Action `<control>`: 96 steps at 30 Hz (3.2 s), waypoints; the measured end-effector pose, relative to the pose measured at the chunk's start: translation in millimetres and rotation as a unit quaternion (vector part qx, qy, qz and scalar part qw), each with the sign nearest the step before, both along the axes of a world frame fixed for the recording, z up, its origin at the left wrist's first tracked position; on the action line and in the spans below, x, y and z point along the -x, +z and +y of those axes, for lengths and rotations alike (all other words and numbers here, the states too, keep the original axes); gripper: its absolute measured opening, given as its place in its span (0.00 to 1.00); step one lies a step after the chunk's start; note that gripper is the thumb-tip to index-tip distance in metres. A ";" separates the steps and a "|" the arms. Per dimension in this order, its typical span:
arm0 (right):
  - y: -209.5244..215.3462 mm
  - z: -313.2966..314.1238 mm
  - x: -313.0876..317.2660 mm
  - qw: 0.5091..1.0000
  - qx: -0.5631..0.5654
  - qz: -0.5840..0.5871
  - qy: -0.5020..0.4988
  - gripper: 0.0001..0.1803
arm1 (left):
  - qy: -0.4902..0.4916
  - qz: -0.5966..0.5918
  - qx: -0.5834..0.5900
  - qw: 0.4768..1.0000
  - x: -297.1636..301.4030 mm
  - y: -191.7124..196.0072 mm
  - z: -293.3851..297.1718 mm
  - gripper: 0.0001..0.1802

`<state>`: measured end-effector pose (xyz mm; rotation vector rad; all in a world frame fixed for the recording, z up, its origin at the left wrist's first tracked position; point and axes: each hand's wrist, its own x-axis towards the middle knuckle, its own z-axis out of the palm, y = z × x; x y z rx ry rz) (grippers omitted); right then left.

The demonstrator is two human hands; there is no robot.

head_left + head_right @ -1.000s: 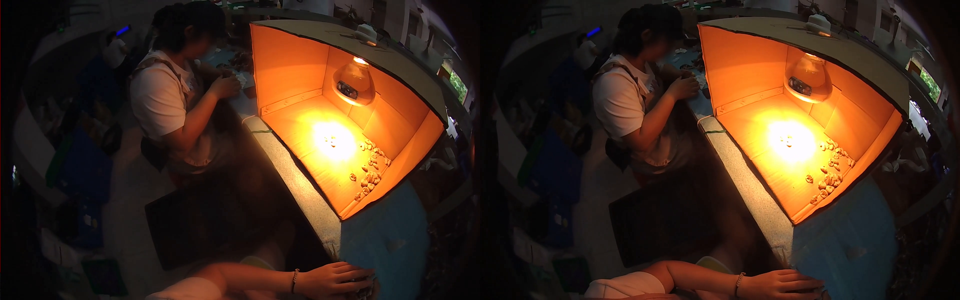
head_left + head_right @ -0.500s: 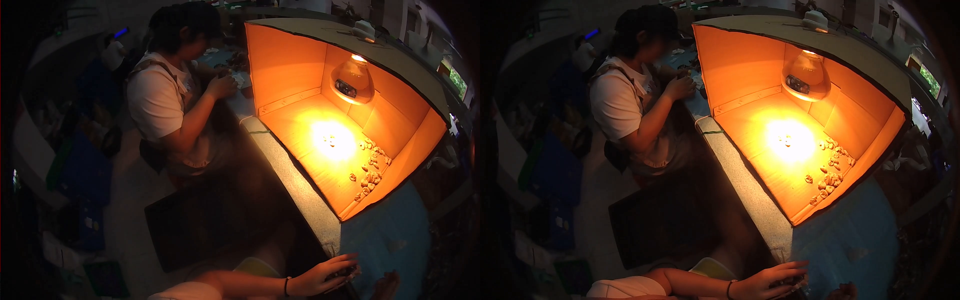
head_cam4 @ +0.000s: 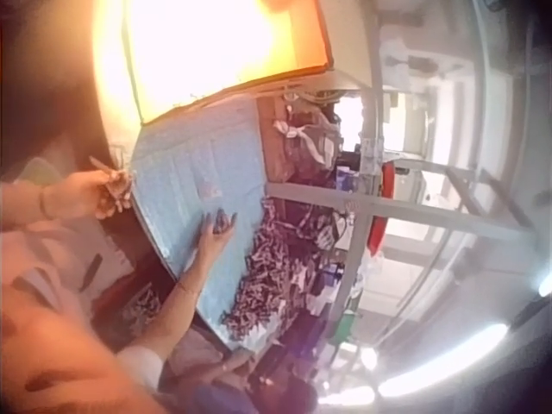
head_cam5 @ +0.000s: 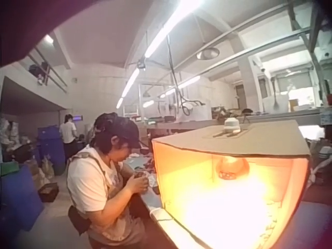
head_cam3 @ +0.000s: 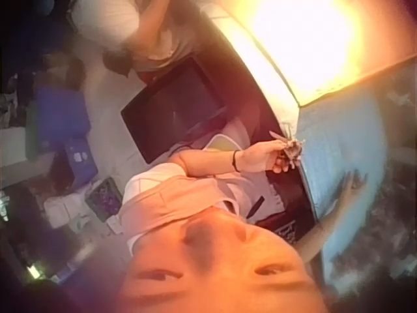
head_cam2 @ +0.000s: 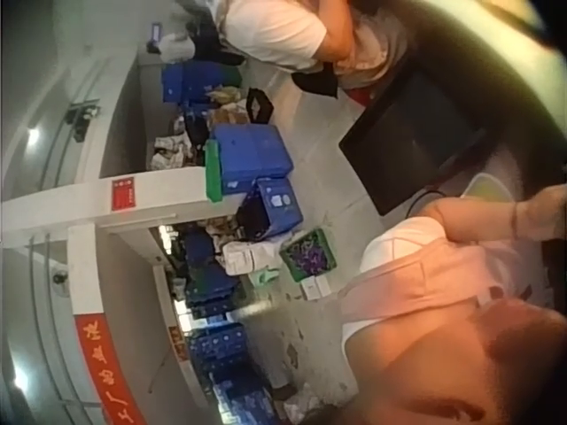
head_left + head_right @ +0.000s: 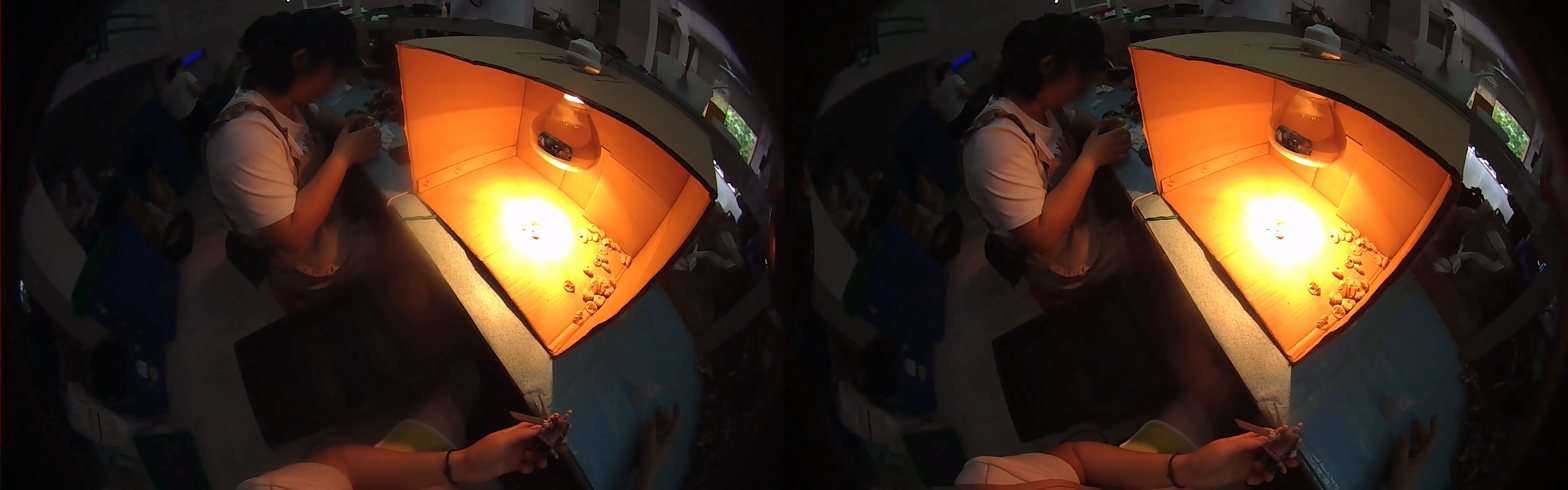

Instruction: The person assembles figurines by applying glue to figurine bodies using a squeeze bottle, picking small parts from under a lamp box, and attaching the parts onto the figurine bodies by hand.

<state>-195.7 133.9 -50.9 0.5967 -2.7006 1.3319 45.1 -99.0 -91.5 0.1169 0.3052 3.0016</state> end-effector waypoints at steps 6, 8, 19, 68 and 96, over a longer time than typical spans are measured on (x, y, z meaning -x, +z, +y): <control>17.0 -17.9 -2.8 1.000 0.023 0.005 -0.013 0.16 | -0.012 -0.020 0.030 0.999 -2.9 15.8 -14.7 0.25; 20.4 -31.1 -2.6 1.000 0.009 -0.025 0.005 0.18 | 0.037 -0.029 0.123 0.991 -10.5 17.7 -21.4 0.26; 33.9 -38.0 -20.5 0.994 -0.018 0.078 0.067 0.26 | 0.069 -0.065 0.299 0.949 0.2 43.3 5.4 0.19; 102.9 -28.3 -162.1 0.927 0.117 0.255 0.248 0.22 | 0.480 0.205 0.738 0.429 21.6 61.0 -13.0 0.22; 100.0 -35.2 -176.7 0.955 0.128 0.223 0.149 0.22 | 0.409 0.188 0.707 0.546 16.4 58.8 -13.4 0.25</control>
